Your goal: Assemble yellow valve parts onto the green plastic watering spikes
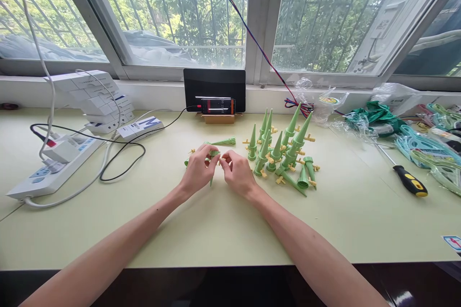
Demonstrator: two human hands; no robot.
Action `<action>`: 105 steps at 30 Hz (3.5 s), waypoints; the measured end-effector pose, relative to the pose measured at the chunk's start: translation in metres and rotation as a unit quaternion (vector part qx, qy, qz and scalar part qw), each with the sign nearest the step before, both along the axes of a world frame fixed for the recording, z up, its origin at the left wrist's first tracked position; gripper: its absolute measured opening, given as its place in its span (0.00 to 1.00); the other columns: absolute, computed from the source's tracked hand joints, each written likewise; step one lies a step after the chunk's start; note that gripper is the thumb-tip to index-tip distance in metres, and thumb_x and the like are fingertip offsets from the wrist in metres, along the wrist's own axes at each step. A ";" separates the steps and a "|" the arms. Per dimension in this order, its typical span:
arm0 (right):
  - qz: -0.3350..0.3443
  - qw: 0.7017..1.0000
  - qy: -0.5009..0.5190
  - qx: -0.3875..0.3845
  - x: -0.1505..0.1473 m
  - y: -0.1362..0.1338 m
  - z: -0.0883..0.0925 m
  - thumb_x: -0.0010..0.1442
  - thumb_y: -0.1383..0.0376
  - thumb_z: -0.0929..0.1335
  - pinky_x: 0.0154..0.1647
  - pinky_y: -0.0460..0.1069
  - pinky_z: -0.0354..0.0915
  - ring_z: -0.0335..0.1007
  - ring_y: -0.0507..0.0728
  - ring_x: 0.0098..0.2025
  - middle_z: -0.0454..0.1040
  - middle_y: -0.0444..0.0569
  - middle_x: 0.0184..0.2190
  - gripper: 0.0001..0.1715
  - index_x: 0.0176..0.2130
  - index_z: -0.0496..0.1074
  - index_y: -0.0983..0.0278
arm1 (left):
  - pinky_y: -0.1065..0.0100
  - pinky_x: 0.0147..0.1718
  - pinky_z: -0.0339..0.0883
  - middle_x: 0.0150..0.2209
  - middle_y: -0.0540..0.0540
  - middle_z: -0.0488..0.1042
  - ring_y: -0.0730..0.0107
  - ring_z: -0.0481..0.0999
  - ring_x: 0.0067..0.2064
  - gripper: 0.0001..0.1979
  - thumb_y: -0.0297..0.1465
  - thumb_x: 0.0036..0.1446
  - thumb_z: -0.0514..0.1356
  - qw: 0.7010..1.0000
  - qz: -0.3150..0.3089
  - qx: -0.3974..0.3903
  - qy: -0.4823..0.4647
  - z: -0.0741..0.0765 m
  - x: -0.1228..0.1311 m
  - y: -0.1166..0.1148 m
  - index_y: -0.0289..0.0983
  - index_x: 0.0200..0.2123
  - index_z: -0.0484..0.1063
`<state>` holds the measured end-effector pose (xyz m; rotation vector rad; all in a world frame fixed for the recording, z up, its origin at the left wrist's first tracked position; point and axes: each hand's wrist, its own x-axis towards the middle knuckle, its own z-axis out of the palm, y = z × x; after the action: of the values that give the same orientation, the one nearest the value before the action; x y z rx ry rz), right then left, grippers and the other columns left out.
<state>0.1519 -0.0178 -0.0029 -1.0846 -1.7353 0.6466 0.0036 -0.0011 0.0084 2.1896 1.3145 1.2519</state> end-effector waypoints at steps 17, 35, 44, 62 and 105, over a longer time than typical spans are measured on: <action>-0.032 0.999 -0.037 -0.012 0.002 0.003 -0.001 0.69 0.56 0.59 0.26 0.48 0.56 0.60 0.52 0.22 0.66 0.43 0.20 0.21 0.27 0.64 0.61 | 0.69 0.26 0.67 0.38 0.47 0.71 0.72 0.71 0.30 0.03 0.30 0.63 0.55 1.000 -0.015 0.006 -0.015 0.000 0.000 -0.001 0.39 0.38 0.68; -0.027 0.998 -0.055 0.004 0.004 0.004 -0.001 0.68 0.58 0.59 0.25 0.48 0.51 0.53 0.51 0.22 0.62 0.41 0.20 0.20 0.25 0.60 0.61 | 0.68 0.27 0.67 0.37 0.47 0.71 0.72 0.71 0.30 0.03 0.30 0.63 0.55 1.000 -0.018 0.007 -0.020 0.000 0.000 -0.001 0.39 0.38 0.68; -0.029 0.999 -0.041 -0.007 0.002 0.003 -0.002 0.69 0.56 0.59 0.25 0.47 0.53 0.56 0.51 0.22 0.63 0.42 0.19 0.23 0.24 0.60 0.61 | 0.68 0.27 0.67 0.37 0.47 0.70 0.71 0.71 0.31 0.03 0.30 0.63 0.55 1.000 -0.018 0.004 -0.019 0.001 0.000 0.000 0.39 0.37 0.68; -0.017 1.000 -0.011 0.004 0.001 0.002 0.000 0.67 0.58 0.61 0.28 0.47 0.59 0.63 0.53 0.25 0.70 0.45 0.25 0.16 0.32 0.69 0.62 | 0.69 0.27 0.66 0.37 0.46 0.72 0.70 0.72 0.32 0.04 0.31 0.63 0.54 1.000 -0.017 -0.012 -0.013 0.000 0.001 -0.001 0.39 0.38 0.69; -0.132 0.987 0.080 0.047 0.006 -0.001 0.009 0.65 0.55 0.65 0.27 0.47 0.64 0.69 0.53 0.24 0.75 0.46 0.26 0.14 0.36 0.71 0.63 | 0.74 0.24 0.65 0.37 0.48 0.72 0.75 0.75 0.30 0.10 0.37 0.64 0.55 0.993 0.059 0.051 -0.093 0.015 0.000 -0.005 0.38 0.34 0.69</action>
<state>0.1576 -0.0183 0.0062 -1.1398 -1.4398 0.4668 0.0039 -0.0057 0.0232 2.0274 1.3493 1.5588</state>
